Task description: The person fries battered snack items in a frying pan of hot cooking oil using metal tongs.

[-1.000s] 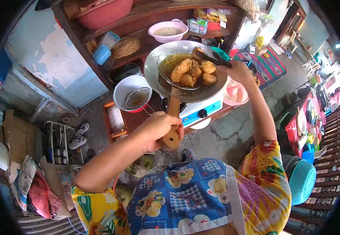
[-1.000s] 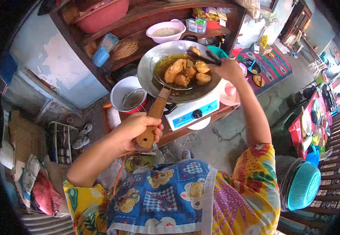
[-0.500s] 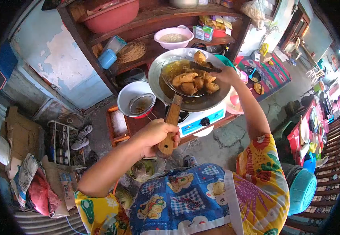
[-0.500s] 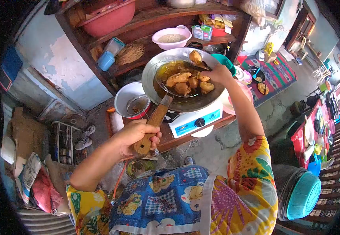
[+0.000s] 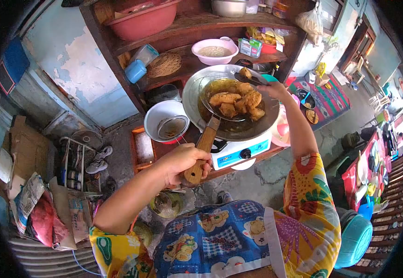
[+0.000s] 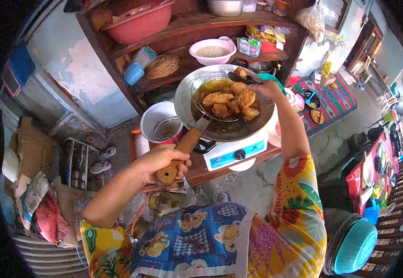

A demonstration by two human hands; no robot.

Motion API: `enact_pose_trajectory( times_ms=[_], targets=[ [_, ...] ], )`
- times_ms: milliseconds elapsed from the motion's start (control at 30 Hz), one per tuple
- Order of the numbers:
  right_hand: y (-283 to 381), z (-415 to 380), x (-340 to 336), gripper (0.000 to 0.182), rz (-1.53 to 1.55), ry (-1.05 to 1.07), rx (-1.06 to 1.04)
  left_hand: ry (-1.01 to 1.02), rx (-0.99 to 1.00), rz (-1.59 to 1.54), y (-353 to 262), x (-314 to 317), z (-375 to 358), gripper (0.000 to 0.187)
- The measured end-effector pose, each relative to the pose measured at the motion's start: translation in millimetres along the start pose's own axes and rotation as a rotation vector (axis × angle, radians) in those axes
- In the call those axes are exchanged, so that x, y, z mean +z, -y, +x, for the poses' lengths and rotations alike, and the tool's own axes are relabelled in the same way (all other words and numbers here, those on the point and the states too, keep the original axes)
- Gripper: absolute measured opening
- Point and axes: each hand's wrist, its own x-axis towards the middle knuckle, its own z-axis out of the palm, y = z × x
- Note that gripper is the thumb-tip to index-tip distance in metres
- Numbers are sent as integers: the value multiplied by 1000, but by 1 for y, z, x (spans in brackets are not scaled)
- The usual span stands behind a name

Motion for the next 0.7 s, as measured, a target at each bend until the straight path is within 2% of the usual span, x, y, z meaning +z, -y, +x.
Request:
enact_pose_trajectory(
  times_ms=[33, 100, 133, 233, 300, 367, 433, 500, 533, 567, 633, 667, 700],
  targets=[
    [-4, 10, 7, 75, 3, 1, -7, -7, 6, 9, 0, -1, 0, 10],
    [-2, 17, 14, 71, -233, -70, 18, -14, 6, 17, 1, 0, -1, 10],
    [-3, 20, 11, 66, -273, 5, -21, -20, 11, 13, 0, 0, 0, 10],
    [23, 4, 4, 65, -375, -12, -88, -17, 4, 22, 2, 1, 3, 10],
    [34, -6, -9, 72, -355, -34, -132, -10, -1, 34, 2, -1, 5, 10],
    [42, -16, -26, 67, -349, -35, 22, 24, -24, 17, 3, -3, 7, 16],
    [11, -8, -29, 68, -377, -27, 32, 24, -24, 8, 6, -2, 7, 15],
    [7, -15, -31, 69, -253, 115, 212, 23, -21, -4, 8, 2, 5, 15],
    [6, -22, -25, 68, -143, 89, 272, 9, 1, -18, 7, 6, 2, 11],
    [-2, -18, -15, 68, -146, 88, 271, -7, 24, -34, 7, 9, 1, 11],
    [-23, -6, 16, 67, 84, 74, 232, 10, 14, -44, 9, 6, 4, 11],
    [-15, 0, 16, 70, -130, 126, 234, 26, 0, -51, 10, 5, 5, 12],
    [-10, 1, 20, 70, -131, 129, 230, 24, 2, -55, 10, 5, 6, 12]
  ],
)
